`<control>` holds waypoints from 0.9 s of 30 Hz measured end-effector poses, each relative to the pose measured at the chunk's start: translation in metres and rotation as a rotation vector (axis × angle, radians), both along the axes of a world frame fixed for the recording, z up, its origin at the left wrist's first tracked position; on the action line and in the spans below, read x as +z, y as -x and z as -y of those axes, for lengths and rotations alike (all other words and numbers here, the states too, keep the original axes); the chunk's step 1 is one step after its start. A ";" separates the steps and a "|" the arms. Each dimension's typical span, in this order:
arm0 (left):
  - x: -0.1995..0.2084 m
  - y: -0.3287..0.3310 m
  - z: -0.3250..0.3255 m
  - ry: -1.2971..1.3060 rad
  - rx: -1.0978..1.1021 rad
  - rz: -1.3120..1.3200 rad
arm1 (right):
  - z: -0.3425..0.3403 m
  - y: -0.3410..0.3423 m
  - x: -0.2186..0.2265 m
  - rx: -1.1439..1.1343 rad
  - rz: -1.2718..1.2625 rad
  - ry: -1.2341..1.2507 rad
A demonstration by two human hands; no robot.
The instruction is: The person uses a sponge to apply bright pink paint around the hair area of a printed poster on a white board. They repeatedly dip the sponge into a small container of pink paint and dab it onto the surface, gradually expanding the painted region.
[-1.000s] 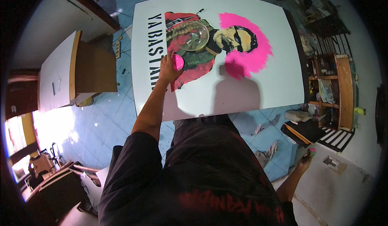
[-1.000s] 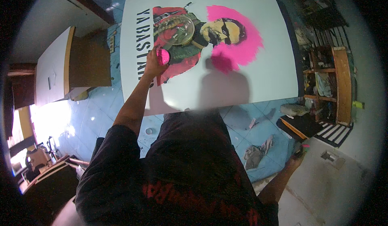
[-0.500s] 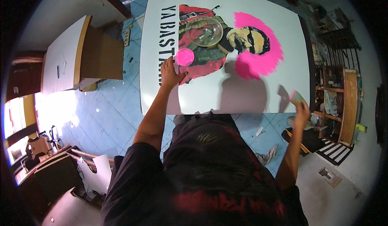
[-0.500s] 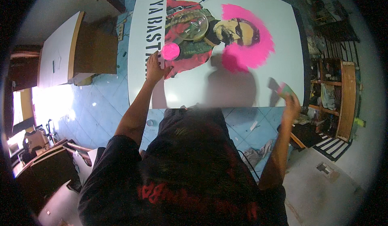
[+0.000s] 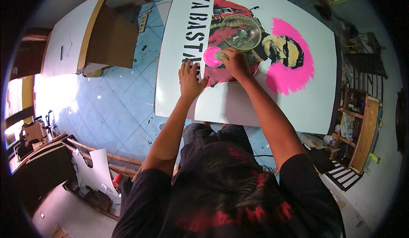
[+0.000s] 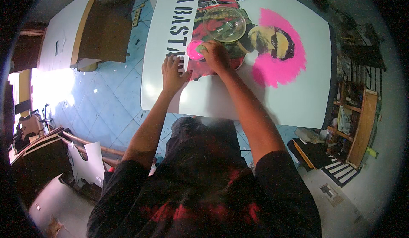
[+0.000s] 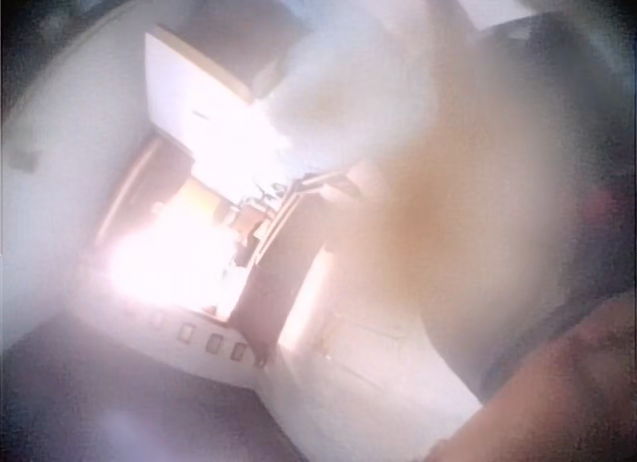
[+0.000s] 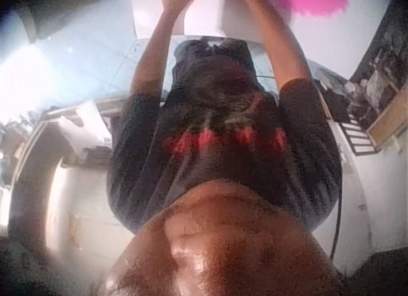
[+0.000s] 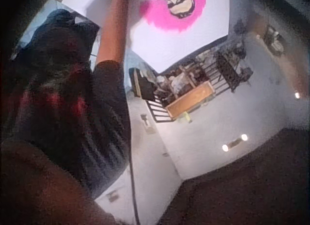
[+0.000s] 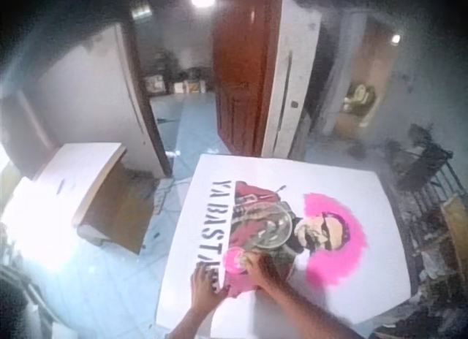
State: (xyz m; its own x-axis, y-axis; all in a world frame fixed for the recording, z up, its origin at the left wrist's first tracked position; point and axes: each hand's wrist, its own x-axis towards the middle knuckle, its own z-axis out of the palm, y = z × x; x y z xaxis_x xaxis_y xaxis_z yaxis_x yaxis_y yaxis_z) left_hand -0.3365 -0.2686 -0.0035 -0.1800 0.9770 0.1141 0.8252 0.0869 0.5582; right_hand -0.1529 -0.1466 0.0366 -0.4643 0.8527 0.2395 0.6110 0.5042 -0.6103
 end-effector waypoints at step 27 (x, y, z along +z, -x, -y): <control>0.032 0.046 0.145 0.157 0.017 0.041 | -0.018 -0.012 -0.057 -0.386 -0.667 0.962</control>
